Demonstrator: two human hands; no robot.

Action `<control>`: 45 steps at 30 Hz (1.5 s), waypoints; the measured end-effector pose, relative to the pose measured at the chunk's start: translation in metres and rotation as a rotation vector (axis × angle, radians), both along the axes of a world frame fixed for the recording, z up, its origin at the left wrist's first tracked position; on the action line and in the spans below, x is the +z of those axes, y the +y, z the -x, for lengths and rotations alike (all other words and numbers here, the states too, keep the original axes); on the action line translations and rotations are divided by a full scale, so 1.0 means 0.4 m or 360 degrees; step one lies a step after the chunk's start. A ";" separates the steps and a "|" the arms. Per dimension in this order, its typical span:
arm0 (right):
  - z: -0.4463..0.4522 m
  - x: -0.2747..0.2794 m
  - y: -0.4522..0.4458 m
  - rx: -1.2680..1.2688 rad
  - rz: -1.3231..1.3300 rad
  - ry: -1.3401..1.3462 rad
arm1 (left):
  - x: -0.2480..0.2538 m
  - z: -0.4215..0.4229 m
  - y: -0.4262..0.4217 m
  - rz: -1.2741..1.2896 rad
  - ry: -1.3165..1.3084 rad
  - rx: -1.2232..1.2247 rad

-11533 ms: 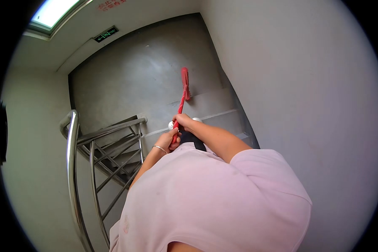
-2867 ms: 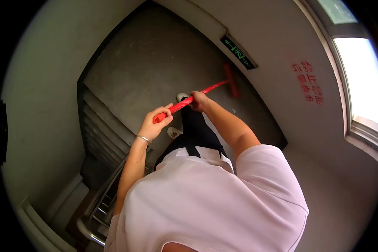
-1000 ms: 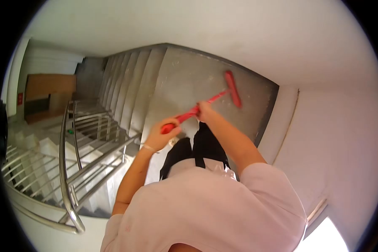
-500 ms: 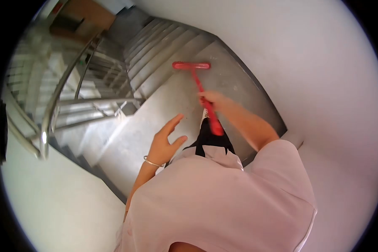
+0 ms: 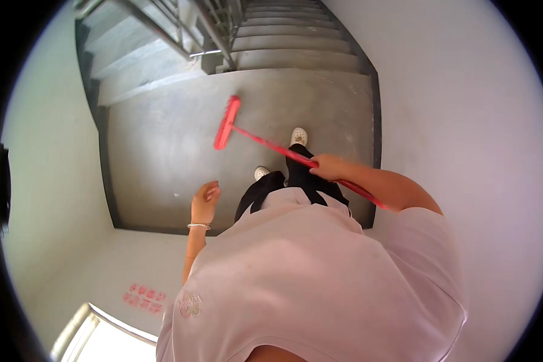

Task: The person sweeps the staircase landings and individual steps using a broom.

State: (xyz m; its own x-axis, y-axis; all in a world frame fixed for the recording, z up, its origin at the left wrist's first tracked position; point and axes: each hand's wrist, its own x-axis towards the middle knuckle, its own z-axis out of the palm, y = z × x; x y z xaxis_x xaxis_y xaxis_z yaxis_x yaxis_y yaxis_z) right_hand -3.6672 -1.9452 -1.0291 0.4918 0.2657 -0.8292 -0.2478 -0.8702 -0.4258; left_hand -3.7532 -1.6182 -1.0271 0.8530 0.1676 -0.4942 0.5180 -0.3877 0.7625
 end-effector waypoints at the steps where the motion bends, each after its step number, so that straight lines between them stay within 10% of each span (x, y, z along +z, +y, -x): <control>1: 0.004 -0.050 0.027 0.0145 -0.0105 -0.0050 | -0.005 0.029 0.002 -0.0009 -0.0005 0.0057; 4: 0.000 -0.320 0.104 0.0723 -0.0644 -0.0799 | 0.002 0.075 -0.015 0.0080 -0.0124 0.0248; 7: -0.106 -0.217 0.268 0.0654 -0.0300 0.0092 | 0.051 0.059 -0.051 0.0020 -0.0162 0.0320; 15: -0.274 -0.440 0.033 0.0865 -0.0206 -0.0419 | 0.275 -0.144 -0.249 0.0864 0.0014 0.0178; 19: -0.402 -0.147 -0.224 0.0841 0.0455 -0.0358 | 0.407 -0.308 -0.362 0.1176 -0.0747 -0.0846; 27: -0.625 0.056 -0.537 0.0957 0.1081 -0.0676 | 0.581 -0.454 -0.614 0.3073 -0.1261 -0.0616; 30: -0.664 0.054 -0.611 0.0894 0.1045 -0.0816 | 0.597 -0.489 -0.668 0.2854 -0.0564 -0.0832; 36: -0.585 -0.049 -0.717 0.0359 0.0926 -0.0948 | 0.625 -0.524 -0.775 0.2579 -0.0645 -0.1132; 45: -0.202 -0.381 -0.633 -0.0408 0.0493 -0.0489 | 0.658 -0.595 -0.820 0.2986 0.0199 -0.1677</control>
